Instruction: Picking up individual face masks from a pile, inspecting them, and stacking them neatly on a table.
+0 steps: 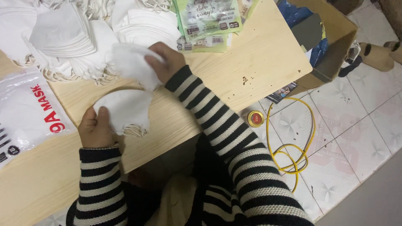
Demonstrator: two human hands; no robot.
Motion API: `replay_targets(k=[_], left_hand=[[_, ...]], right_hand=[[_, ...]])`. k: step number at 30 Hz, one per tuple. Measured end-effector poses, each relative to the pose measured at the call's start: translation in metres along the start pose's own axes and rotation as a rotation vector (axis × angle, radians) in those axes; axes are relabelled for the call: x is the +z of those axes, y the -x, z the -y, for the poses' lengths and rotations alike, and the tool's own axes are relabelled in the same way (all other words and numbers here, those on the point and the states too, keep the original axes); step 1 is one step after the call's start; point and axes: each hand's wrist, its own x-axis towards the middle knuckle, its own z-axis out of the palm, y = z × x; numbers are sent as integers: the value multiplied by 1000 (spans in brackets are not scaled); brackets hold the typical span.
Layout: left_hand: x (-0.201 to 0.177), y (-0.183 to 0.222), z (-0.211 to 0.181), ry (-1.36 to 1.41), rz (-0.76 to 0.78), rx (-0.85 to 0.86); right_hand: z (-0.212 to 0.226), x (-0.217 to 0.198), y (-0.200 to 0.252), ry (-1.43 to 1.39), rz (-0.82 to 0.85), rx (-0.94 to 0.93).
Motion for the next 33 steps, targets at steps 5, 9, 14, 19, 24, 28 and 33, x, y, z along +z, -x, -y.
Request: replay_targets(k=[5,9,14,19,24,28,33], left_hand=[[-12,-10,26,18,36,-5],[-1,3,-7,141,46,-107],[-1,2,-5,129,114,-117],[-1,0,1,156,102,-82],[-13,-4,7,104,128,-81],[-8,-9,23,157,85,-12],[6,13,-18,131,128,66]], right_hand=[[4,7,26,-412,296,-190],[-31,55,32,-304,370,-274],[-37,73,41,-310,455,-210],[-21,60,40,-208,507,-149],[-29,39,6,335,123,-305],[-38,-1,-17,747,61,-165],[-42,-5,-21,772,191,-25]])
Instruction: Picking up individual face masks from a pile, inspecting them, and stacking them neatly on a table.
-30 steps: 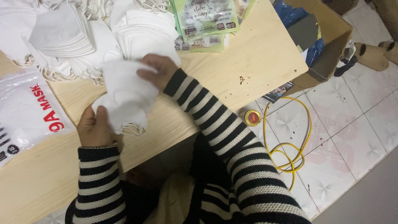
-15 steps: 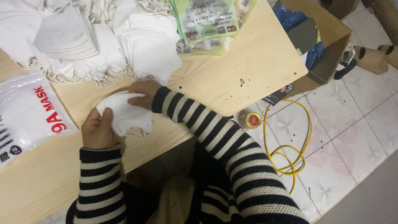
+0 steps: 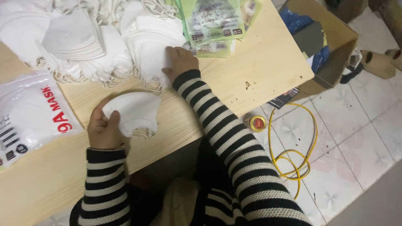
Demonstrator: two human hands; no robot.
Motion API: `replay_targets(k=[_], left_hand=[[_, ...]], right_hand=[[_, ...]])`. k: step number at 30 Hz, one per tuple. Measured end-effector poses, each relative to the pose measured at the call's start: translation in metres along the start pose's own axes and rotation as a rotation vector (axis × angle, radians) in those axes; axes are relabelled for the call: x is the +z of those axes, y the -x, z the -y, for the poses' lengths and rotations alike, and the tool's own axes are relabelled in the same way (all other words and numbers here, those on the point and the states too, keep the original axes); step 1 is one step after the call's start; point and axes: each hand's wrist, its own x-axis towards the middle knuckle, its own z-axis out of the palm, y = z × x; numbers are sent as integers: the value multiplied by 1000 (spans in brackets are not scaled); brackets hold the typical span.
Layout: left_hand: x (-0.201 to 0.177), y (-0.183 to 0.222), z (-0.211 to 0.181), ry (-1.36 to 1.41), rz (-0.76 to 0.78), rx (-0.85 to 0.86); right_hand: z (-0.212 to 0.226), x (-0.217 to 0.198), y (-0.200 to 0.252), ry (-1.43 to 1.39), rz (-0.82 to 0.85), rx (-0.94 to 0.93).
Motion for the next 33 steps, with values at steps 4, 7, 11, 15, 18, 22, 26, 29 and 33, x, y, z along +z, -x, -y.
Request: replay_targets(k=[4,7,11,15,18,22,26,29,33], left_hand=[[-9,-9,25,-82,0,130],[-10,-10,26,-238,-28,250],[-7,-8,15,-350,-19,291],[-10,-11,24,-369,-19,287],[-23,-19,58,-336,-11,266],[-17,-15,41,-348,-59,258],[-15,-14,43,-276,-105,215],[-17,-17,46,-162,-133,125],[-17,-17,29,50,-125,-80]], right_hand=[[7,-9,-1,7,-4,-9],[15,-21,-1,-7,65,104],[7,-14,0,-60,-15,132],[9,-14,7,-115,-198,98],[9,-11,5,-173,-320,31],[-3,-6,7,-309,-384,-151],[22,-35,25,-853,-408,-170],[45,-63,43,-1152,-256,-255],[62,-66,63,-1228,185,-146]])
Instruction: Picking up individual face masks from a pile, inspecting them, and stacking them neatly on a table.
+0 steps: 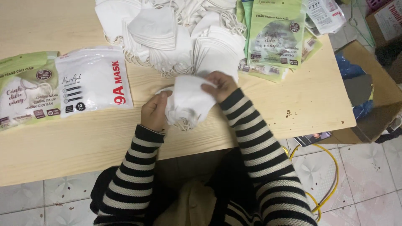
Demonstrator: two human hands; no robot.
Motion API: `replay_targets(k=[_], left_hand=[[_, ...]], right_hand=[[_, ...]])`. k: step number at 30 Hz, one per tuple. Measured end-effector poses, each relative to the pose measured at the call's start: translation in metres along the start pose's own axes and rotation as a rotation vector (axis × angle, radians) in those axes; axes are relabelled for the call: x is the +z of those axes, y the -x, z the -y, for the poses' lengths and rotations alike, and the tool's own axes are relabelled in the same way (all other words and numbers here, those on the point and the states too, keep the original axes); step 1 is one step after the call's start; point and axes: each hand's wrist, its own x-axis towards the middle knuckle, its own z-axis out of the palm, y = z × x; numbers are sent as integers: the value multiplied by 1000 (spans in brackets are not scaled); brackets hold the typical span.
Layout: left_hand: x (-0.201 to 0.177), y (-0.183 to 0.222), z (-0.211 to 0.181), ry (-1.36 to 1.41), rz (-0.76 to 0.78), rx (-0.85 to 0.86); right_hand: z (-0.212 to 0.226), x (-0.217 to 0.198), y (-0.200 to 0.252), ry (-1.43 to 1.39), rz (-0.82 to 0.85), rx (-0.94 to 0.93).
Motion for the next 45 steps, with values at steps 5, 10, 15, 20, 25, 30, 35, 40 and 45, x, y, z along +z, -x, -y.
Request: replay_targets(k=[5,10,15,20,25,30,35,40,45], left_hand=[[-4,-6,22,3,14,-107],[-9,-12,29,-26,45,-118],[-2,-5,6,-111,43,-205],[-1,-12,33,-172,57,-196],[15,2,1,-357,52,12],[3,-6,22,-758,52,416],[7,-7,21,-822,59,588],[6,-11,19,-866,-15,887],[-12,-3,17,-453,96,395]], right_hand=[[-48,24,2,-55,105,20],[-23,5,-11,423,-39,29],[-75,-43,-44,1188,-309,18],[-48,-41,-43,1149,-285,257],[-44,-46,-46,1021,-242,294],[-62,-43,-43,1112,-363,-196],[-76,-40,-48,1264,-418,-272],[-53,-36,-36,843,-376,-260],[-21,-37,-26,56,-255,-398]])
